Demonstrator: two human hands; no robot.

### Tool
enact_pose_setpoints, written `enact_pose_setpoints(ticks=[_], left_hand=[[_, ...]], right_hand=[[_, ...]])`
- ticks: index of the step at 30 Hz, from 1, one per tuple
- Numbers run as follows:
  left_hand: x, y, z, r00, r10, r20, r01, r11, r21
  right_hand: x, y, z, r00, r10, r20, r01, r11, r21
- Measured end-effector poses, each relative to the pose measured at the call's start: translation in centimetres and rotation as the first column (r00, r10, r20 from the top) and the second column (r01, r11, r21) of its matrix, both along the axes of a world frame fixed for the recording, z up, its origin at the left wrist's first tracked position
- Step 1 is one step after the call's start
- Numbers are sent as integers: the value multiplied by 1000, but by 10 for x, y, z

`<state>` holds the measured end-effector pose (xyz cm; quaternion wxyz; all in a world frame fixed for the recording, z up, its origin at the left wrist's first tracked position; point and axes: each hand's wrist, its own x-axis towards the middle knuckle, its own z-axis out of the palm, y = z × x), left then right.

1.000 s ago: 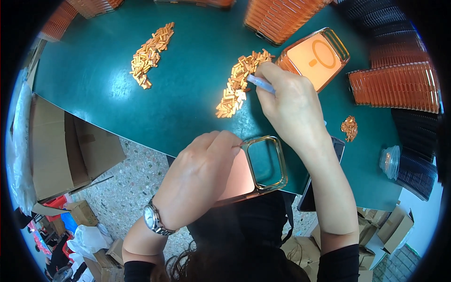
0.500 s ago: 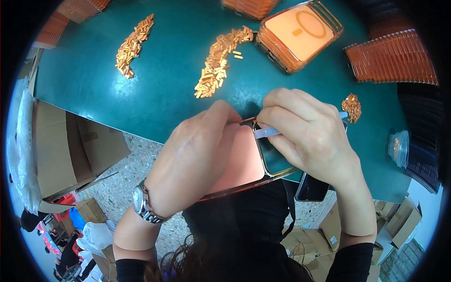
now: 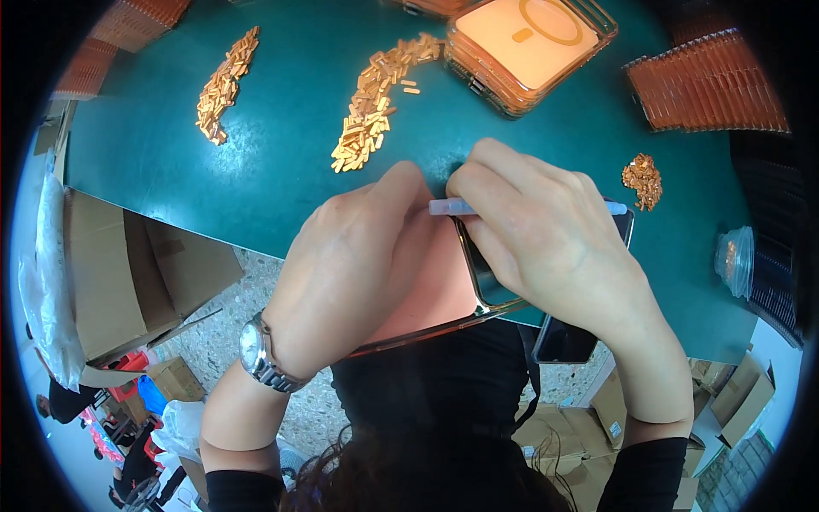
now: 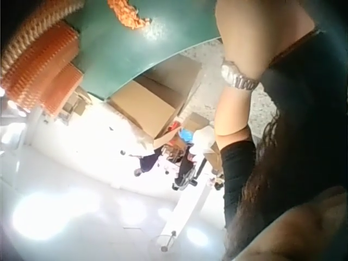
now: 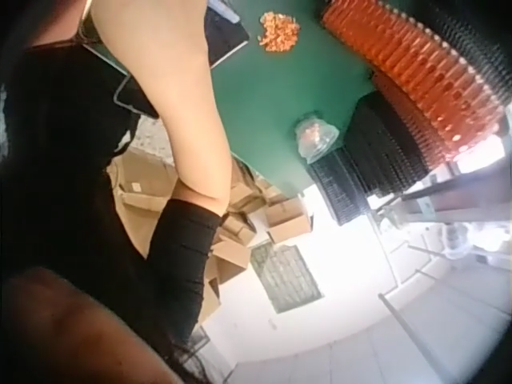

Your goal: Assembling components into mobile phone cases at a factory workstation.

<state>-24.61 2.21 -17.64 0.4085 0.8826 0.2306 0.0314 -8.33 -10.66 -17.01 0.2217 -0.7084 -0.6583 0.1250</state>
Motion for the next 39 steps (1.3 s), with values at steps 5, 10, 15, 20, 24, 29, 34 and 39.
enact_pose_setpoints(ticks=[5,10,15,20,24,29,34,39], left_hand=[[-4,-2,-11,997,-77,20,65,938,341],[-7,4,-17,975,-223,14,177,811,558],[-5,6,-17,972,-237,-5,197,799,568],[-5,5,-18,973,-227,-39,206,783,587],[-5,4,-16,983,-178,-45,177,855,488],[-3,4,-17,987,-154,-46,157,865,476],[-2,6,-15,983,-180,-23,167,848,504],[-2,7,-12,988,-153,0,139,897,420]], right_hand=[[-1,3,-13,999,-7,-49,10,998,56],[-2,7,-19,992,56,113,-68,993,99],[-4,8,-25,956,49,288,-101,980,170],[13,-3,-8,992,31,122,-41,996,80],[5,-4,-9,979,48,199,-63,995,72],[-5,-1,-13,944,7,330,-41,994,98],[-14,1,-16,940,-28,340,6,998,66],[-9,1,-18,950,5,314,-27,998,63]])
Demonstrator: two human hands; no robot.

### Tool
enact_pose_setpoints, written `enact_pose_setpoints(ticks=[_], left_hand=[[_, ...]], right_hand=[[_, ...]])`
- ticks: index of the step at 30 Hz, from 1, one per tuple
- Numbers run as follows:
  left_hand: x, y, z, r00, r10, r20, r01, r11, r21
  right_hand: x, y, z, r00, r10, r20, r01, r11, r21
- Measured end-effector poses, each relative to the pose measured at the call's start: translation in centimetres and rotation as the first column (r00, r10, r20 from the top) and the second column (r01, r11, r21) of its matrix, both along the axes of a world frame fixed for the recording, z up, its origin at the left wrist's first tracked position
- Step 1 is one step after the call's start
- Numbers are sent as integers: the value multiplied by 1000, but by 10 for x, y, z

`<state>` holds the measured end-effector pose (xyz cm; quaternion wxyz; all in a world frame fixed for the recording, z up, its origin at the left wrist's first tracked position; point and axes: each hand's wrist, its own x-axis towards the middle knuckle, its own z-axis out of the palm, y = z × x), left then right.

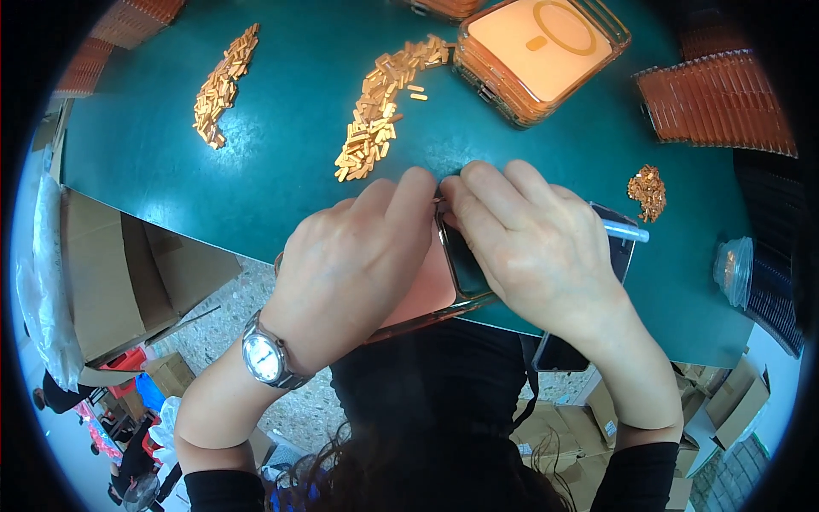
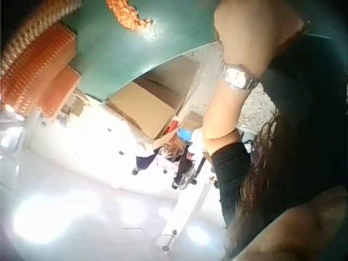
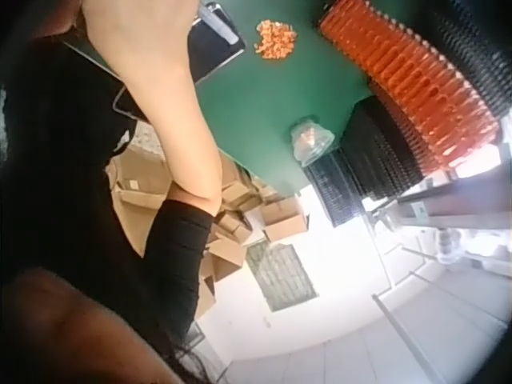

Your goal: Assembling components into mobile phone cases at a factory workstation.

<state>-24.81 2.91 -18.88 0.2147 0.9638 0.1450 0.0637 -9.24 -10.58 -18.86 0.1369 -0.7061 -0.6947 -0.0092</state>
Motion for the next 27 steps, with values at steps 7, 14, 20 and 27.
enact_pose_setpoints(ticks=[7,14,20,27], left_hand=[[0,-2,3,999,-5,-47,5,1000,-7],[1,-1,0,999,-22,-23,22,1000,9],[2,0,-3,998,7,-58,-7,1000,-4],[-1,0,-2,996,-6,-84,7,1000,10]], right_hand=[[2,-2,-1,999,-12,43,8,997,77],[-3,0,-2,998,-42,-39,45,997,63],[2,3,-1,992,-59,-114,58,998,-9],[9,5,4,994,96,52,-99,993,60]])
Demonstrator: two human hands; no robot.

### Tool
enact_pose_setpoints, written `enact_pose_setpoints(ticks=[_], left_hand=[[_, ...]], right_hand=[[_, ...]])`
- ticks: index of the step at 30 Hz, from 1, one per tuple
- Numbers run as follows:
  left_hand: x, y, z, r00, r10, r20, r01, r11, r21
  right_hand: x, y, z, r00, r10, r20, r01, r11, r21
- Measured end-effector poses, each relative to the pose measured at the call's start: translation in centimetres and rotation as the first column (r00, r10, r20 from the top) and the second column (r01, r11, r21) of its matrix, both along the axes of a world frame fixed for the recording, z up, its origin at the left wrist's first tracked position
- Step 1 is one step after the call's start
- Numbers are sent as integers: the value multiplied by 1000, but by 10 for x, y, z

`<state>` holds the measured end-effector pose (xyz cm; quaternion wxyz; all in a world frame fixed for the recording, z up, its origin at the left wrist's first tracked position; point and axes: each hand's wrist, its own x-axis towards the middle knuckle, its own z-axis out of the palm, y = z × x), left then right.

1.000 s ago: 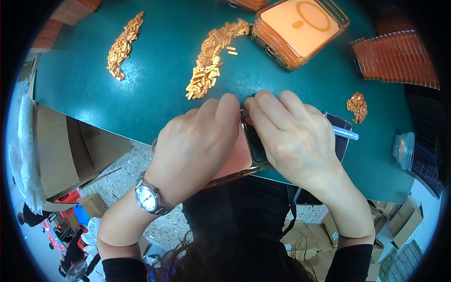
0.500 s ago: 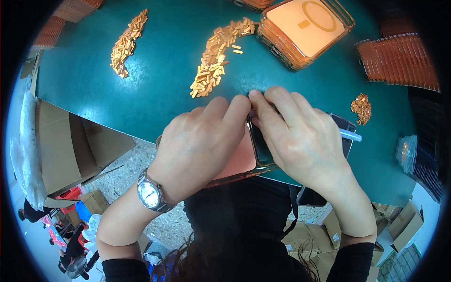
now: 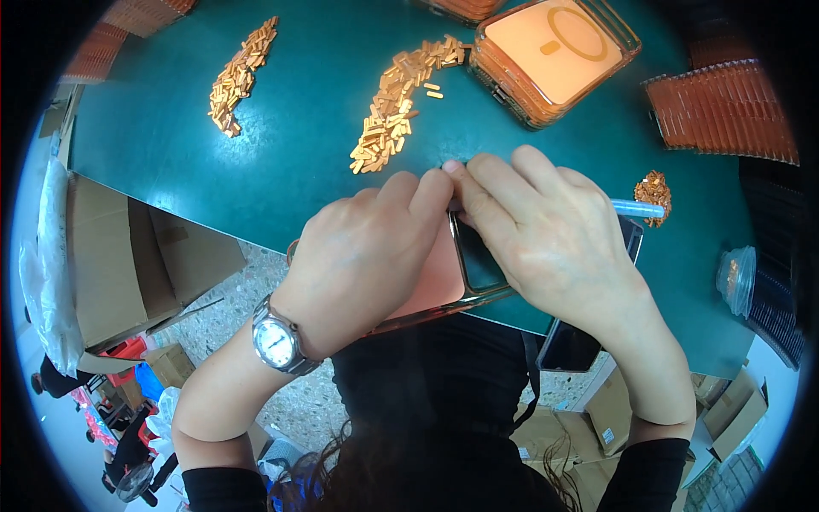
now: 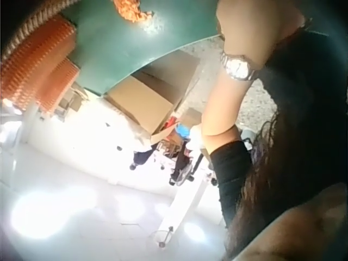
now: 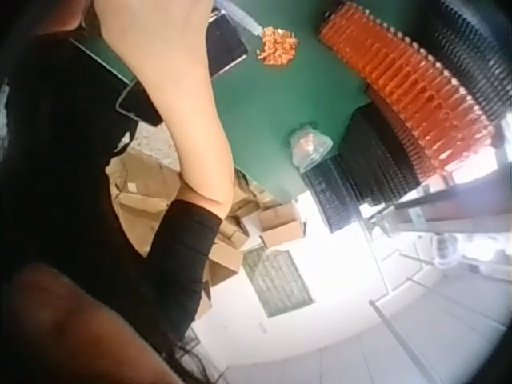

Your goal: Assembling components into mobile phone cases at a factory workstation.

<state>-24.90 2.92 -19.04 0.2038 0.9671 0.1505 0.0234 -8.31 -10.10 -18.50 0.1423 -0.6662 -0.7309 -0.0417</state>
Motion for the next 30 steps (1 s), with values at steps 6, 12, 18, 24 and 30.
enact_pose_setpoints(ticks=[6,12,18,24,30], left_hand=[[-2,2,-2,997,27,74,-20,996,-89],[-3,0,-5,990,64,130,-47,991,-126],[-10,5,-13,983,6,183,27,984,-177],[-9,6,-12,976,20,217,16,986,-165],[-5,6,-8,989,-32,147,45,995,-85]], right_hand=[[-16,6,-3,994,-106,23,105,994,38],[-29,6,1,986,-166,13,166,986,-21],[-15,1,18,997,-74,23,76,990,-116],[-16,1,21,994,-78,72,88,986,-139],[-18,3,13,995,-94,25,97,986,-137]])
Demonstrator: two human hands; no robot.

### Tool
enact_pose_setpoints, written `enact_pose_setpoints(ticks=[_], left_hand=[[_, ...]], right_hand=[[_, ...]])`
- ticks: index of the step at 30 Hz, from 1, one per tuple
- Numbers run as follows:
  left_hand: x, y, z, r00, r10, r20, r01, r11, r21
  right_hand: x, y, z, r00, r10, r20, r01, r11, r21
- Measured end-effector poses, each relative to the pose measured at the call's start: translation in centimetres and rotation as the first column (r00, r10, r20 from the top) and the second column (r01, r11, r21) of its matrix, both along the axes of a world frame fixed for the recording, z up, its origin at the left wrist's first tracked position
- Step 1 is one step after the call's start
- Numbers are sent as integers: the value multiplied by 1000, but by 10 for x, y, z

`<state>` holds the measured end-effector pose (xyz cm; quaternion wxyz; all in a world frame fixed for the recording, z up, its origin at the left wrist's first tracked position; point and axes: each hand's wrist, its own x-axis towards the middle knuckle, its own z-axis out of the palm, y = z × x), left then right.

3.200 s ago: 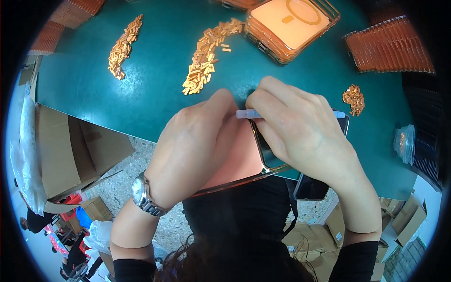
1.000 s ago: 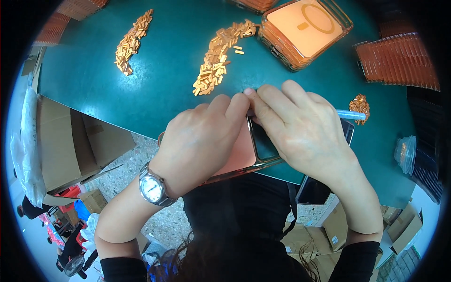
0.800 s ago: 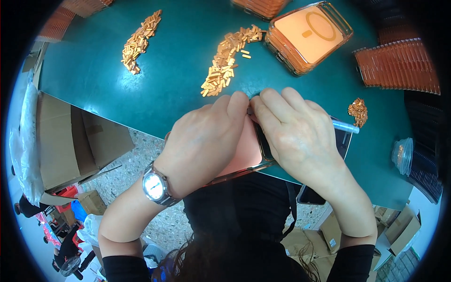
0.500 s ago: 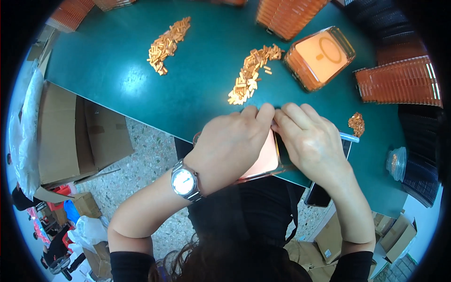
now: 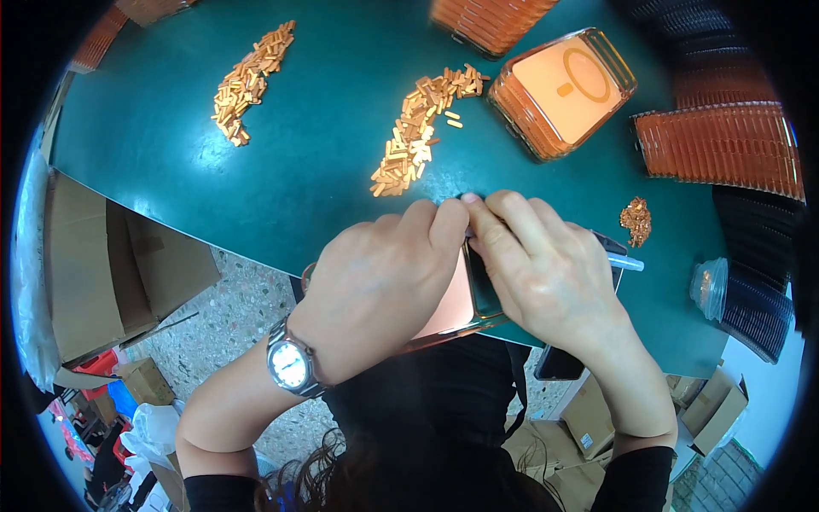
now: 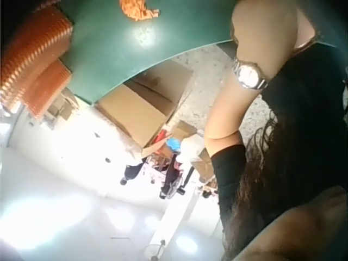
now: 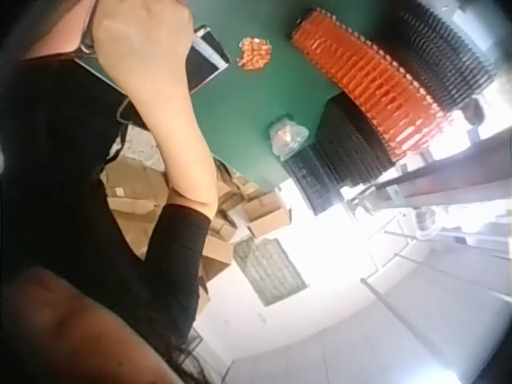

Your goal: Assembling components into mobile phone cases at a factory workstation.

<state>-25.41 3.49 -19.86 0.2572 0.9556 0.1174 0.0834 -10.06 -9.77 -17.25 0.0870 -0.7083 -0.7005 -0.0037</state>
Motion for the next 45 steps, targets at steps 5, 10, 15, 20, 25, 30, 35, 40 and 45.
enact_pose_setpoints(ticks=[5,10,15,20,25,30,35,40,45], left_hand=[[4,2,0,999,-7,-39,8,1000,22],[3,0,10,997,17,-79,-20,999,-40],[2,-2,13,997,31,-70,-38,994,-103],[6,-3,12,995,74,-64,-80,991,-105],[3,-1,15,996,72,-50,-77,990,-114],[-19,10,8,999,42,-20,-46,958,-283],[-35,6,4,996,-35,78,47,987,-152],[-39,-2,7,989,51,142,-48,999,-19],[-38,-2,-3,990,63,124,-61,998,-19]], right_hand=[[6,-2,-7,998,-4,-59,3,1000,-17],[17,-11,2,973,36,-226,-42,999,-22],[17,-8,7,981,113,-161,-125,990,-64],[6,-10,5,993,12,-121,-23,996,-87],[2,-9,2,984,-23,-178,12,998,-62],[9,-3,34,867,-169,-468,167,985,-47],[-10,73,49,774,-119,-622,163,987,14],[-12,173,-5,844,-68,-532,89,996,14],[-35,206,-13,852,-116,-510,119,993,-26]])
